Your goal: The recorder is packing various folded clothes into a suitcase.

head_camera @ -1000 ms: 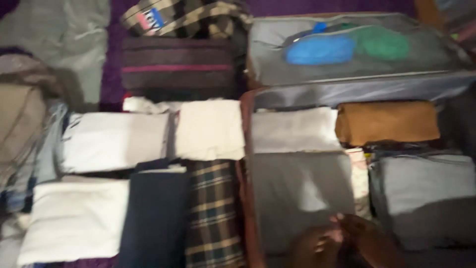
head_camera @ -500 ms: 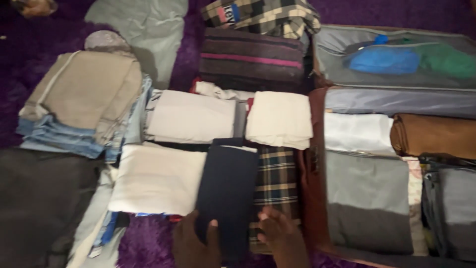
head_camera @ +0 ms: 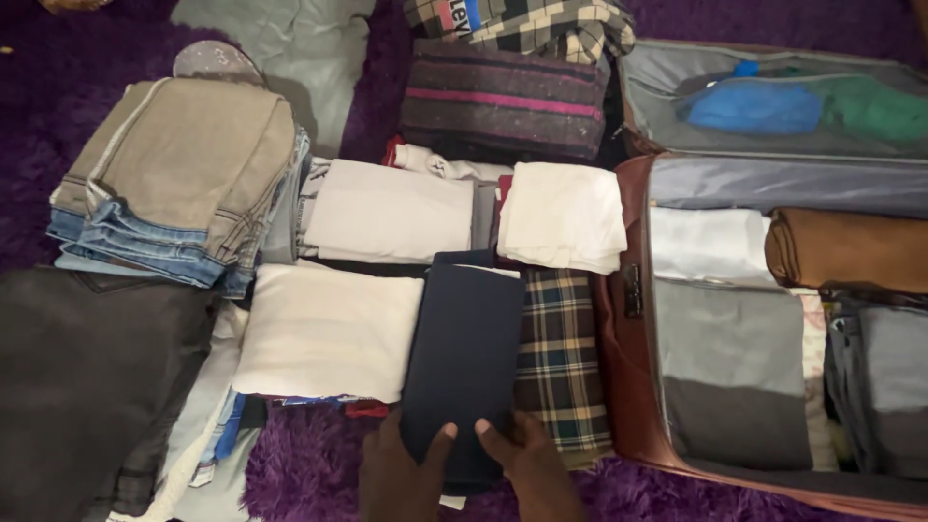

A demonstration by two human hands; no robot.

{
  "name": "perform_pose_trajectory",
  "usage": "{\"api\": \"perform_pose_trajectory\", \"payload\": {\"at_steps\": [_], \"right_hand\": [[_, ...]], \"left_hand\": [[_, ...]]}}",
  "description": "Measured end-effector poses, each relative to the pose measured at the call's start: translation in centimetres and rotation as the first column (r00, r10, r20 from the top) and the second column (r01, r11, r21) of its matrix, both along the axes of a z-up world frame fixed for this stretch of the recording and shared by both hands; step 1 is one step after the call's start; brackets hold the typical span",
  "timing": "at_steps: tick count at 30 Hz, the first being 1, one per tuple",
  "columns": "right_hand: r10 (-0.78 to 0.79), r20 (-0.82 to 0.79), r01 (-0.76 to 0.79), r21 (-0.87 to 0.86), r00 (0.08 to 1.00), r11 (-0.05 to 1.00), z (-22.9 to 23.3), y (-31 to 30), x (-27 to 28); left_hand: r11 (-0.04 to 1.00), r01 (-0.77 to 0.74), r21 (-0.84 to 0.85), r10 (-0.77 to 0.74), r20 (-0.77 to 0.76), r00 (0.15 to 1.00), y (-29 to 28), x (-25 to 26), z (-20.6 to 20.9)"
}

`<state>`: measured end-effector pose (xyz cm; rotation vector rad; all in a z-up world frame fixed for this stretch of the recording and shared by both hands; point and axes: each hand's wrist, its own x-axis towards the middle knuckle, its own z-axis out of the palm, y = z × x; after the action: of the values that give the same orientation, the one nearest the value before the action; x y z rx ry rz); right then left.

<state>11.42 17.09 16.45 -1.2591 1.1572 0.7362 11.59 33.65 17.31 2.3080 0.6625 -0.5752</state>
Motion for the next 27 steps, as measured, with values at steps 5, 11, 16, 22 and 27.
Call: {"api": "perform_pose_trajectory", "payload": {"at_steps": [5,11,16,22,27], "right_hand": [[0.180,0.126,-0.112,-0.415,0.976,0.903,2.8,-0.4,-0.9],[0.704,0.416,0.066,-0.882,0.576,0.467,-4.5,-6.9,-3.2],[0.522,0.413,-0.105,-0.701,0.746,0.705,-0.2,-7.9,-1.3],[0.628,0.353,-0.179,-0.760,0.694,0.625,-1.6,-8.3,-1.8],[0.342,0.242,-0.127,-0.618,0.908,0.776,-1.9,-9.5,-1.8]], "left_hand": [[0.949,0.017,0.316,-0.221,0.624,0.750,-3.0,-2.1,0.2],[0.543,-0.525,-0.656,0.255,-0.467,0.847,-9.1,-6.8,-17.1],[0.814,0.347,-0.465,-0.166,0.386,0.907,-11.6,-8.1,-6.4],[0.841,0.220,-0.495,-0.235,0.032,0.971,-11.3,-7.6,-6.6],[0.738,0.130,-0.662,-0.202,-0.034,0.979,-10.7,-10.5,-15.4]]}}
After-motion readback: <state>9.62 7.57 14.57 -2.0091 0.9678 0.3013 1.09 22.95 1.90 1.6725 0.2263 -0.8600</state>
